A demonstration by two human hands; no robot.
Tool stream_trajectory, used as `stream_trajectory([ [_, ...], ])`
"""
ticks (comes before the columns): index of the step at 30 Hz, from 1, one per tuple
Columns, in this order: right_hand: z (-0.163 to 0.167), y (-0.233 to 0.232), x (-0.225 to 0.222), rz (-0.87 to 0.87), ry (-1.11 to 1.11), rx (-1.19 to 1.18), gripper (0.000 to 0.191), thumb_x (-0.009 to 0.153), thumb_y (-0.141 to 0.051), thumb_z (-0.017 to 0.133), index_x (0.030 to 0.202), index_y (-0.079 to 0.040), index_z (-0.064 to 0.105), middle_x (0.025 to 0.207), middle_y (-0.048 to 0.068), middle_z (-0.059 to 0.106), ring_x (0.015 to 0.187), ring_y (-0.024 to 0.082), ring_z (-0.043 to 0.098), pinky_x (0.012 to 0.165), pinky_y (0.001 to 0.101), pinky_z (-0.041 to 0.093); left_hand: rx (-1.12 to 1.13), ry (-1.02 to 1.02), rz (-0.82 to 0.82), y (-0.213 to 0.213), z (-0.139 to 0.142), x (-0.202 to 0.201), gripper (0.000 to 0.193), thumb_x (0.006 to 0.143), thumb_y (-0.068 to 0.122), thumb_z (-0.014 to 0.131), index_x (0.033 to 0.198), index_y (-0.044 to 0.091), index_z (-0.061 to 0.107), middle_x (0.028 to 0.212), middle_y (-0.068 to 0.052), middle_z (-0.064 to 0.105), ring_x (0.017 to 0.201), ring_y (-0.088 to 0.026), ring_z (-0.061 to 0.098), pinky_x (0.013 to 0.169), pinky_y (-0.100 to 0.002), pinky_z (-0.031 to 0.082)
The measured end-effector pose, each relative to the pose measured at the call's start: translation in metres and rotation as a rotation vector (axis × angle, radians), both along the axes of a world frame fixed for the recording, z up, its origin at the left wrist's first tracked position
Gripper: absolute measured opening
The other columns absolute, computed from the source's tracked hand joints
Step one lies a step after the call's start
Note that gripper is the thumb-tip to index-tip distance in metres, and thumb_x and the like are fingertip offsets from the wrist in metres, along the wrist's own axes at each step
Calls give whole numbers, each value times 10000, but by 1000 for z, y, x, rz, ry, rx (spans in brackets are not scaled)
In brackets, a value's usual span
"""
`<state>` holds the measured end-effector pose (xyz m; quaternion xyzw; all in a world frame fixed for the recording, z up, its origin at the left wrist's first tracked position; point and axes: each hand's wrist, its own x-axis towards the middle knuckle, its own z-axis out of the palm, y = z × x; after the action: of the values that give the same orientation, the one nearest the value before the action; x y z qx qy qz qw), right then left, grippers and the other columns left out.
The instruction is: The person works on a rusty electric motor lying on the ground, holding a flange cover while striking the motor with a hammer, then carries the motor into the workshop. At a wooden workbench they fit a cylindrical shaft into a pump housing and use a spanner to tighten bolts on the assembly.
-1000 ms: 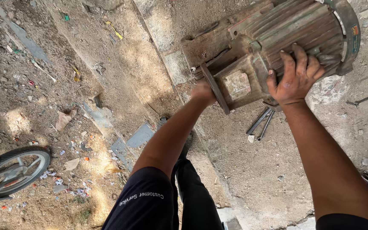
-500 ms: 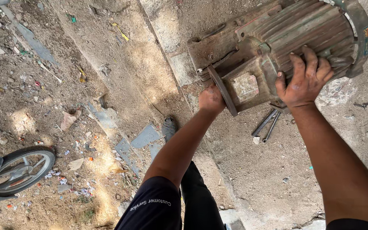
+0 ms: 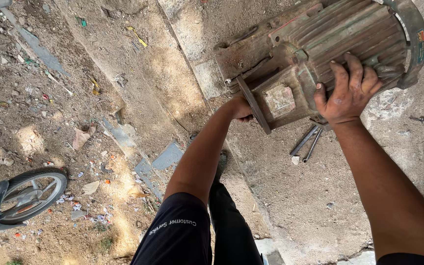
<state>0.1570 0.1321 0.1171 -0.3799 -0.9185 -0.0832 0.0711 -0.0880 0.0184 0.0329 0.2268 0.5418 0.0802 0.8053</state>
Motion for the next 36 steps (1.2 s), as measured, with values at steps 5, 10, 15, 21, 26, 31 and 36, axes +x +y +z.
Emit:
stream_trajectory([
  [5,-8,1,7,-5,0,10,538,1071,-534,427,1345,-139,669,1526,105,556,1340,308,406,1120,520,287,282,449,-361,-6,13,11,450,1003,499,573,1339,206,640,1249,-101,680,1120,-233,662,821,-343,554],
  [10,-13,1,12,-3,5,17,543,1083,-540,411,1348,-144,671,1535,106,565,1342,304,408,1139,521,286,549,934,-197,-30,28,36,518,943,266,640,1425,110,534,1397,-170,588,1299,-322,598,967,-423,561],
  [15,-12,-1,13,-1,10,11,551,1084,-545,419,1382,-160,679,1520,100,571,1328,307,415,1126,523,284,555,821,-204,-39,43,26,841,779,357,741,1493,57,414,1467,-198,495,1236,-400,577,848,-471,577],
  [21,-8,1,8,14,11,29,519,1094,-520,432,1332,-130,679,1529,109,559,1330,305,411,1133,518,290,226,0,-193,5,5,-6,442,987,309,695,1286,-13,650,1172,-273,685,936,-302,675,671,-357,504],
  [26,-6,0,6,21,40,6,526,1074,-504,463,1368,-129,687,1526,110,561,1343,304,424,1117,511,301,48,-221,-153,8,-14,3,316,1079,221,546,1209,-18,706,1031,-223,669,817,-246,597,644,-330,479],
  [31,-12,2,12,-3,12,5,513,1052,-496,462,1338,-134,686,1528,96,554,1341,295,412,1122,512,285,279,693,-86,-30,7,44,393,1035,11,342,1330,-5,602,1134,-188,682,990,-269,702,1054,-384,545],
  [36,-17,3,18,18,11,-20,503,1048,-495,469,1324,-127,673,1552,104,551,1355,308,404,1127,513,284,899,995,-440,-78,51,44,575,831,195,511,1374,10,493,1450,-263,416,1348,-412,446,1056,-579,448],
])
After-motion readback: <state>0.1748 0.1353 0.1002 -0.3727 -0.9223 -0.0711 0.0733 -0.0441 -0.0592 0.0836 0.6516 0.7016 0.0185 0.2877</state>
